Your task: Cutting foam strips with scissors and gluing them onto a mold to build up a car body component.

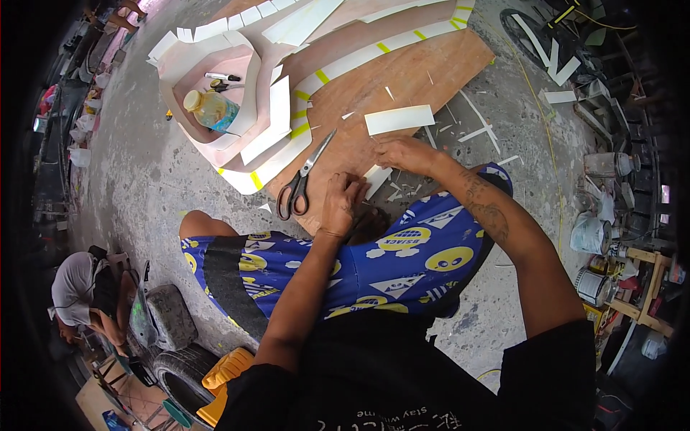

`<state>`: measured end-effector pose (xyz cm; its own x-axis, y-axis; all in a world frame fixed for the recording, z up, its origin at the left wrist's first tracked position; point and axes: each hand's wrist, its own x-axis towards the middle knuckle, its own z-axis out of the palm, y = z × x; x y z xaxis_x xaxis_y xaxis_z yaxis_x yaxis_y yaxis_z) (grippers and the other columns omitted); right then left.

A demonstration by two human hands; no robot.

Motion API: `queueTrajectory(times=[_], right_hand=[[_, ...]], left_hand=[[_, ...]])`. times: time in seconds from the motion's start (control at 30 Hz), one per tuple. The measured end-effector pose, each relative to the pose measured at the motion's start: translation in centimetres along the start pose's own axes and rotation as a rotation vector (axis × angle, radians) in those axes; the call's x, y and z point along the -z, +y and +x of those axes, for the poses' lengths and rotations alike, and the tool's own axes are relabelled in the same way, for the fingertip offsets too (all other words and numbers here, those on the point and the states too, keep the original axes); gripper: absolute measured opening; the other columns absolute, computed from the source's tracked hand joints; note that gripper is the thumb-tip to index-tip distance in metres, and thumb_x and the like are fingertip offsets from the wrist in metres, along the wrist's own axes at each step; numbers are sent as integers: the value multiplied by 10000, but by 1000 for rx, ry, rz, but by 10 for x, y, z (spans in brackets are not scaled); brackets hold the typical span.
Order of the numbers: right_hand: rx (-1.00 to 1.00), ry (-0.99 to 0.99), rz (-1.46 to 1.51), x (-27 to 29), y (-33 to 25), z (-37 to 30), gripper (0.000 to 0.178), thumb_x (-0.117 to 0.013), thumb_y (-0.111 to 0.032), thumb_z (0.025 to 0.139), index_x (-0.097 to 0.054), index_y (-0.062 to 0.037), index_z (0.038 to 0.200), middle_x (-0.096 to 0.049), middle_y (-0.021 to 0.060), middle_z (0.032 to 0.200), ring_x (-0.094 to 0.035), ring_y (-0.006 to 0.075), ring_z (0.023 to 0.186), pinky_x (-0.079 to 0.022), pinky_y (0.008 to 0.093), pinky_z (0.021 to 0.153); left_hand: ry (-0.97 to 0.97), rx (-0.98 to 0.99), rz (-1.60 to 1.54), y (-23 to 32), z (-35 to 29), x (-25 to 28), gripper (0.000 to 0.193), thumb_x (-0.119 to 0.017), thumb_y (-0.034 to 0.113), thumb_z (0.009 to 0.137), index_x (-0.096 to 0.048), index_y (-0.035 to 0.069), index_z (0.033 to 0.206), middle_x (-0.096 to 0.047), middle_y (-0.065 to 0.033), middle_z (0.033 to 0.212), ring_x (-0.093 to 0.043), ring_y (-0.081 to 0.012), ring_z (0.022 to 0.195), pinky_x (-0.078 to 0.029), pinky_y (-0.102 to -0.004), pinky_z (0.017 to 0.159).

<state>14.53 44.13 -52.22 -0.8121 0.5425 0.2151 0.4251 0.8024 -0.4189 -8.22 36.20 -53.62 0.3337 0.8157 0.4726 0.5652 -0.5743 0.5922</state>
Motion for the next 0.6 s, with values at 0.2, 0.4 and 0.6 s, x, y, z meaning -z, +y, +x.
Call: queueTrajectory(times=[0.2, 0.4, 0.6], right_hand=[[6, 41, -5, -1, -4, 1, 100, -632, -75, 743, -629, -11, 820, -637, 123, 1015, -601, 307, 1014, -511, 390, 872], [-73, -59, 32, 4, -7, 2, 127, -633, -86, 763, -640, -9, 864, -637, 132, 1051, -596, 317, 1047, -500, 387, 922], [33, 34, -58, -1, -8, 1, 114, -636, -110, 783, -635, -18, 848, -623, 117, 1052, -585, 309, 1058, -480, 389, 960]], left_hand=[[3, 47, -15, -2, -4, -3, 145, -756, 41, 752, -692, 7, 879, -589, -113, 857, -575, -288, 822, -470, -388, 730], [-11, 16, 62, 0, -4, -2, 116, -741, 58, 771, -656, 11, 834, -576, -118, 874, -557, -295, 839, -459, -397, 713], [-20, -12, 52, -9, -7, -9, 175, -734, 0, 751, -609, 29, 871, -558, -121, 867, -549, -309, 813, -452, -402, 717]])
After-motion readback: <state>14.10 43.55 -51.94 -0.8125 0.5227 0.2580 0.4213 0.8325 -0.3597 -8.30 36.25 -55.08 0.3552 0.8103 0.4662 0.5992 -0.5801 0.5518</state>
